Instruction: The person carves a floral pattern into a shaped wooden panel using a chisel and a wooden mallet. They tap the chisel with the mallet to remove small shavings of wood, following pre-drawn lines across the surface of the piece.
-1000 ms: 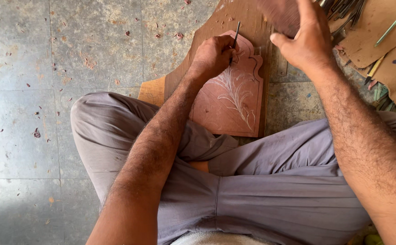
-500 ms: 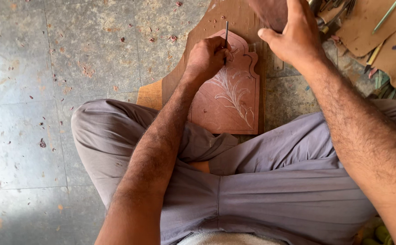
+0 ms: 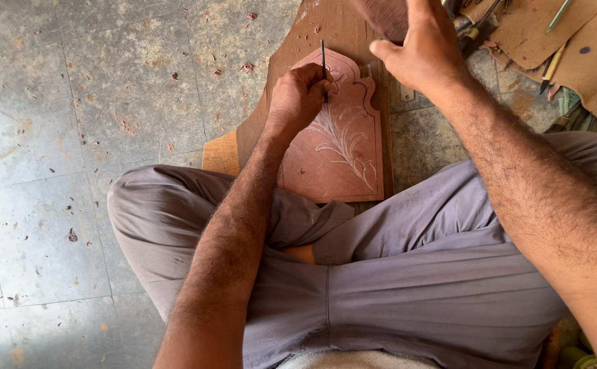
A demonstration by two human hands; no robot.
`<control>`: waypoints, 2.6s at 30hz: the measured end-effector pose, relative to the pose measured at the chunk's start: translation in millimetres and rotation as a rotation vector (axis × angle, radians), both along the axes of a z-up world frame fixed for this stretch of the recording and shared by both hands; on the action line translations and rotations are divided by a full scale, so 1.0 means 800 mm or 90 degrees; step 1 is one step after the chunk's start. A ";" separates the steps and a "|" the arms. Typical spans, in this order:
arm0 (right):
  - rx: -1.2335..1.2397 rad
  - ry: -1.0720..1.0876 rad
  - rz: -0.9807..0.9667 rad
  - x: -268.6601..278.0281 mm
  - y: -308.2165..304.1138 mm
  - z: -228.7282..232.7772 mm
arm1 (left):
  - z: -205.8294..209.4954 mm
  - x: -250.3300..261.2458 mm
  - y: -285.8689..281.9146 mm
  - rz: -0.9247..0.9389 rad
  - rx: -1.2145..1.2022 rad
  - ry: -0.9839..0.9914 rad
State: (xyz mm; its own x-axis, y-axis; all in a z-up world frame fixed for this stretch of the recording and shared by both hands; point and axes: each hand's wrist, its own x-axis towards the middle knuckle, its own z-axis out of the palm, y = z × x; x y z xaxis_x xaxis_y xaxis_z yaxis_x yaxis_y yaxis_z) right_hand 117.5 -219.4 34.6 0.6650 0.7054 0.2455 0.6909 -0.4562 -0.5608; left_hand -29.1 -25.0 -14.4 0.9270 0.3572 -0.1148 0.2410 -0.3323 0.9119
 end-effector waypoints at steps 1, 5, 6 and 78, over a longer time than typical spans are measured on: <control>-0.018 -0.008 0.010 0.003 -0.001 0.001 | 0.001 0.001 0.000 -0.003 -0.030 -0.010; -0.047 -0.135 0.015 0.002 0.002 -0.009 | 0.003 0.001 -0.002 0.006 0.065 -0.004; -0.004 -0.024 -0.009 0.003 0.004 -0.011 | 0.003 0.002 -0.002 0.007 0.037 0.022; -0.147 0.054 0.008 0.037 0.004 0.000 | -0.014 0.004 0.035 0.020 -0.020 -0.035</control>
State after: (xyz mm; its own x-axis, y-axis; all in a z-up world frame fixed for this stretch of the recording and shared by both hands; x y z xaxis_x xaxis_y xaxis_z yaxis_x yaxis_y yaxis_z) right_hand 147.4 -216.6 34.7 0.6668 0.7449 0.0210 0.6527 -0.5702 -0.4989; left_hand -26.0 2.6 -25.8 0.9203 0.3839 -0.0758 0.2005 -0.2964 0.9338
